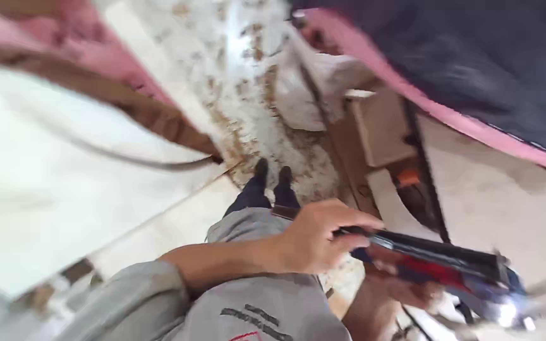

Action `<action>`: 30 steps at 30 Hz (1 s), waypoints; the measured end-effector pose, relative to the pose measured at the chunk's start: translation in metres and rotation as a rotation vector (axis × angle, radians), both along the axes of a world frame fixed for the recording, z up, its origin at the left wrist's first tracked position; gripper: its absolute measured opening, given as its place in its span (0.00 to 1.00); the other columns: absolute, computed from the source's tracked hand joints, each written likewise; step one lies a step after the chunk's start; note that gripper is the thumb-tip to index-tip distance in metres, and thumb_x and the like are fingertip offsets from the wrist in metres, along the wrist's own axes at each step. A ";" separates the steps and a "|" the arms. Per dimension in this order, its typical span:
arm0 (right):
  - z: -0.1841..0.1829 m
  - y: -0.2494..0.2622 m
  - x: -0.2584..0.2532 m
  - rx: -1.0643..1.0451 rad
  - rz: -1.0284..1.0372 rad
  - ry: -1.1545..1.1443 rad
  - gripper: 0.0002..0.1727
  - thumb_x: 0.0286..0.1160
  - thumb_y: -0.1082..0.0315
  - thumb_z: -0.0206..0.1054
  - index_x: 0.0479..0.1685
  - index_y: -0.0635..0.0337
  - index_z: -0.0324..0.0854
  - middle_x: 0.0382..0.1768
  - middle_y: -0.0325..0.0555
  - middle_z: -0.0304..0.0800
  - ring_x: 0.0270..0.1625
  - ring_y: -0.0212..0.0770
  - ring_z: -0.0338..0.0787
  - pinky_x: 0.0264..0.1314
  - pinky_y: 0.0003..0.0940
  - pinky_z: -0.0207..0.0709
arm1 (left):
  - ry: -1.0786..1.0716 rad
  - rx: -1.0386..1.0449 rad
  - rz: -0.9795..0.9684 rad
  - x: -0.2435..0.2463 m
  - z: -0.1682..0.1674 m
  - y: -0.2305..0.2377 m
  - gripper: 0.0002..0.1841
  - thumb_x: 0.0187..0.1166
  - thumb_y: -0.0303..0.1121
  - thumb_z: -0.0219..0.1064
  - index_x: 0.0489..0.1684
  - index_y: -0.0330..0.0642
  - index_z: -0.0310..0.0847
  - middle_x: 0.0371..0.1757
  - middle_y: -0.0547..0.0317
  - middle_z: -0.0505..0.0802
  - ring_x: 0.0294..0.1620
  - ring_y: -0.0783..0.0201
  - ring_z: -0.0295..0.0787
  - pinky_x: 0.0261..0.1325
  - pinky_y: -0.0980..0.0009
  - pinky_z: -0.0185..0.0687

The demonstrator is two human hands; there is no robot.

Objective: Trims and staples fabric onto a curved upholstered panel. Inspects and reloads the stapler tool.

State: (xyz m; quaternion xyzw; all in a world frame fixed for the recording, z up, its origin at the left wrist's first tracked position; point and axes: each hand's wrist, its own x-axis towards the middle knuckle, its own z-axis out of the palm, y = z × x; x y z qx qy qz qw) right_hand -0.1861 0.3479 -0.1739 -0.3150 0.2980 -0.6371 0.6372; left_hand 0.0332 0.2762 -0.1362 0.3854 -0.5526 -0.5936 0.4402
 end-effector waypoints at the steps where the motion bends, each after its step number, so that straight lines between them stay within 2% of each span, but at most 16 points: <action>1: -0.008 -0.009 -0.004 0.013 0.072 -0.013 0.20 0.79 0.47 0.65 0.56 0.48 0.92 0.41 0.35 0.98 0.44 0.32 0.95 0.53 0.34 0.89 | -0.034 0.007 0.058 0.005 -0.007 0.005 0.13 0.75 0.23 0.72 0.56 0.34 0.91 0.49 0.53 0.97 0.53 0.65 0.93 0.63 0.66 0.88; 4: -0.035 -0.040 0.000 0.045 0.248 -0.003 0.20 0.77 0.45 0.65 0.53 0.48 0.91 0.32 0.32 0.94 0.37 0.31 0.91 0.49 0.35 0.86 | -0.161 0.014 0.249 0.015 -0.028 0.017 0.13 0.74 0.23 0.71 0.55 0.37 0.93 0.48 0.53 0.97 0.52 0.63 0.93 0.60 0.66 0.88; 7: -0.054 -0.062 0.013 0.071 0.459 -0.038 0.21 0.78 0.45 0.64 0.57 0.48 0.90 0.36 0.31 0.95 0.40 0.30 0.92 0.55 0.35 0.86 | -0.224 0.057 0.388 0.029 -0.040 0.029 0.14 0.75 0.23 0.72 0.57 0.37 0.92 0.50 0.53 0.97 0.53 0.64 0.93 0.61 0.67 0.89; 10: -0.055 -0.069 0.029 0.067 0.581 -0.107 0.22 0.78 0.47 0.64 0.59 0.49 0.90 0.38 0.33 0.95 0.42 0.31 0.92 0.55 0.35 0.85 | -0.125 0.039 0.471 0.038 -0.042 0.047 0.13 0.75 0.21 0.72 0.57 0.32 0.91 0.51 0.50 0.97 0.54 0.63 0.93 0.62 0.66 0.90; 14: -0.045 -0.064 0.043 0.034 0.683 -0.193 0.20 0.79 0.50 0.63 0.58 0.51 0.90 0.39 0.35 0.96 0.43 0.33 0.93 0.55 0.37 0.86 | -0.046 -0.015 0.578 0.038 -0.023 0.065 0.13 0.75 0.21 0.72 0.56 0.29 0.90 0.52 0.48 0.97 0.55 0.62 0.94 0.65 0.64 0.90; 18: -0.028 -0.064 0.060 0.019 0.719 -0.280 0.20 0.79 0.50 0.66 0.57 0.54 0.91 0.37 0.37 0.96 0.42 0.35 0.93 0.52 0.37 0.86 | -0.047 -0.069 0.608 0.047 -0.002 0.074 0.15 0.75 0.22 0.73 0.58 0.27 0.87 0.55 0.49 0.96 0.58 0.63 0.95 0.65 0.65 0.92; 22: -0.010 -0.055 0.091 -0.015 0.734 -0.344 0.20 0.78 0.53 0.68 0.58 0.56 0.90 0.42 0.41 0.97 0.46 0.37 0.95 0.54 0.38 0.87 | -0.068 -0.128 0.607 0.077 0.017 0.082 0.20 0.76 0.24 0.73 0.65 0.27 0.83 0.54 0.51 0.96 0.56 0.66 0.95 0.64 0.68 0.92; 25: -0.007 -0.046 0.118 -0.045 0.738 -0.359 0.20 0.78 0.53 0.67 0.59 0.55 0.90 0.43 0.40 0.97 0.47 0.36 0.95 0.55 0.37 0.87 | -0.093 -0.237 0.572 0.106 0.021 0.082 0.18 0.75 0.25 0.74 0.63 0.30 0.85 0.48 0.53 0.96 0.52 0.68 0.94 0.61 0.71 0.91; 30: -0.018 -0.053 0.162 0.000 0.755 -0.428 0.21 0.78 0.55 0.67 0.63 0.58 0.89 0.47 0.44 0.98 0.49 0.38 0.96 0.57 0.36 0.88 | -0.186 -0.378 0.551 0.152 0.007 0.081 0.14 0.81 0.26 0.70 0.61 0.35 0.88 0.49 0.52 0.98 0.53 0.66 0.95 0.62 0.70 0.91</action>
